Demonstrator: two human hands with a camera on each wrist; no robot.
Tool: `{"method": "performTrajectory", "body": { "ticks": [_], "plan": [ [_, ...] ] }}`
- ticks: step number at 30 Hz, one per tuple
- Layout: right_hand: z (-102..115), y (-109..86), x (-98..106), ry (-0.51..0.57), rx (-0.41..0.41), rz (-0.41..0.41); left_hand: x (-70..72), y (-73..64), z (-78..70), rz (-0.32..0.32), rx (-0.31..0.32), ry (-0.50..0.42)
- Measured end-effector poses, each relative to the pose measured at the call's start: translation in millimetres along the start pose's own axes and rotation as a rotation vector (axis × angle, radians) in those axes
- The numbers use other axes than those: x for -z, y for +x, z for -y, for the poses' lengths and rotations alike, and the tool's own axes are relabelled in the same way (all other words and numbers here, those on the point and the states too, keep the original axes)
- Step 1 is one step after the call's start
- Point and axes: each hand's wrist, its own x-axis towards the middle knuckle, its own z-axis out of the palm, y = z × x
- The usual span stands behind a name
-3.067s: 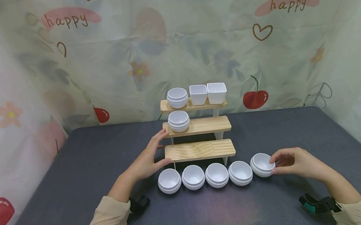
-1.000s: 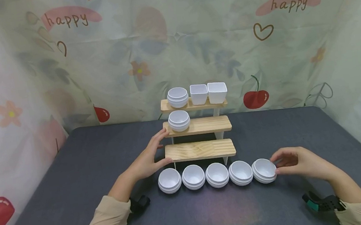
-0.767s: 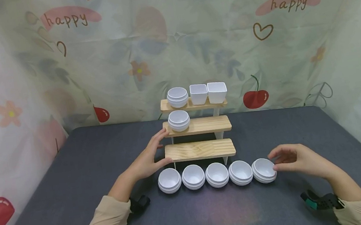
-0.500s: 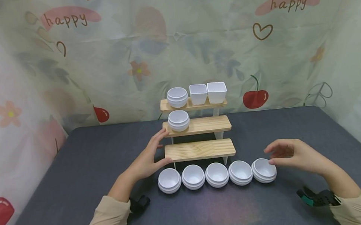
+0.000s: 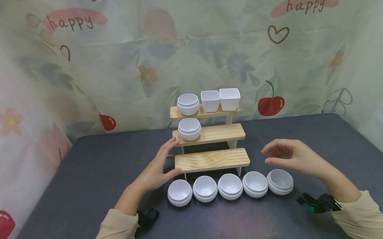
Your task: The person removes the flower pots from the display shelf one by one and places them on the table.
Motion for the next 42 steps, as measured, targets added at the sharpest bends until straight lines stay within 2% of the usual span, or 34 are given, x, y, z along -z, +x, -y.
{"method": "performTrajectory", "body": {
  "ticks": [11, 19, 34, 42],
  "plan": [
    [14.3, 21.1, -13.1, 0.0, 0.016, -0.004, -0.6, -0.3, -0.4, 0.004, 0.009, -0.009],
    [26.7, 36.2, -22.3, 0.009, -0.006, 0.002, -0.1, -0.6, -1.6, -0.002, -0.006, -0.012],
    [50.9, 67.1, -41.7, 0.039, 0.022, 0.001, -0.3, -0.2, 0.5, -0.002, -0.006, -0.013],
    [57.2, 81.5, -50.5, 0.047, 0.031, -0.033, -0.3, 0.2, 1.2, -0.001, -0.014, -0.01]
  ]
}}
